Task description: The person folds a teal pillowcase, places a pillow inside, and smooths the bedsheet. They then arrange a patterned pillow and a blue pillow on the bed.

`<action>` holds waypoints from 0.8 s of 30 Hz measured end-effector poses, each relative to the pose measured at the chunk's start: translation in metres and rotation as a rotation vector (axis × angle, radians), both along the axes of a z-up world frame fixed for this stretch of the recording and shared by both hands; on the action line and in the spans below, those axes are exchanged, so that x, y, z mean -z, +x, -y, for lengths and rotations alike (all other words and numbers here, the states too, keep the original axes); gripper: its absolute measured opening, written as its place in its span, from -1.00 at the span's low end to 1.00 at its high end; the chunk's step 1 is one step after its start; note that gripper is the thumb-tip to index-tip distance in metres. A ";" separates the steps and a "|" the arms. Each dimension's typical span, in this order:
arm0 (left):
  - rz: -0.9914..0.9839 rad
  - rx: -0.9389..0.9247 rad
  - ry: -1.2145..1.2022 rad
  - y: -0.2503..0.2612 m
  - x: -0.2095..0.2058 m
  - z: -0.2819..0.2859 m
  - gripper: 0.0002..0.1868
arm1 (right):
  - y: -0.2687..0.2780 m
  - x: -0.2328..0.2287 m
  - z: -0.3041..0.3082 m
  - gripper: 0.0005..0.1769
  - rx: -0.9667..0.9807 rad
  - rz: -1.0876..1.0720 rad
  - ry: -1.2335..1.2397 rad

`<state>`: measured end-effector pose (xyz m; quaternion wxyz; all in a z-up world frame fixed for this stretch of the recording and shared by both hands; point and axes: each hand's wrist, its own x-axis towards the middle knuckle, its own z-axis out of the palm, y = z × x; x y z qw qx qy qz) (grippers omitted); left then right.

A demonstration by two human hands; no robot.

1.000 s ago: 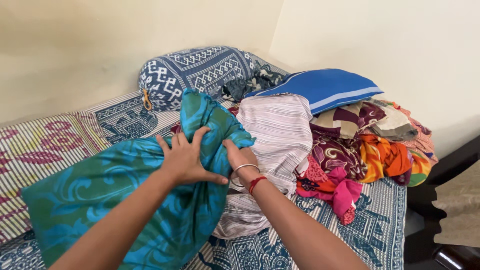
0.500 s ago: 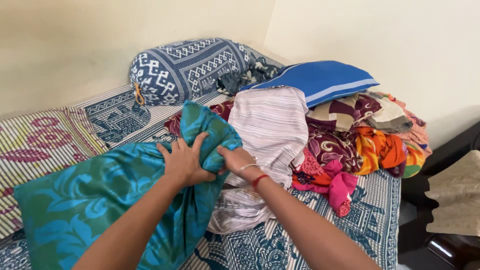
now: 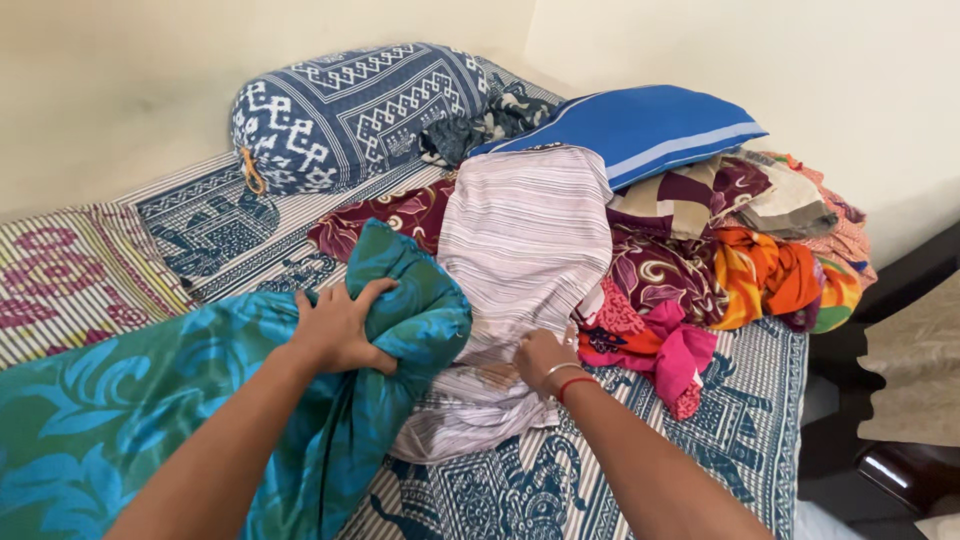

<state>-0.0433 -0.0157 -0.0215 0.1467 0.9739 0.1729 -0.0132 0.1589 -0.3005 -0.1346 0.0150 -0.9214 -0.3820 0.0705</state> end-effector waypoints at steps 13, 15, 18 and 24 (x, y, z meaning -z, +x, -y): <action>0.078 0.012 -0.074 -0.003 0.011 -0.008 0.33 | 0.021 0.030 0.006 -0.75 -0.048 0.025 0.189; 0.115 0.037 -0.067 -0.005 0.012 -0.009 0.32 | 0.010 0.008 0.002 -0.73 -0.036 -0.034 -0.032; 0.154 0.085 -0.042 -0.004 0.008 -0.010 0.30 | -0.001 -0.023 -0.006 -0.43 -0.015 -0.088 -0.137; 0.225 0.175 -0.076 -0.014 -0.011 -0.010 0.28 | -0.001 -0.066 -0.031 0.02 -0.137 -0.086 -0.096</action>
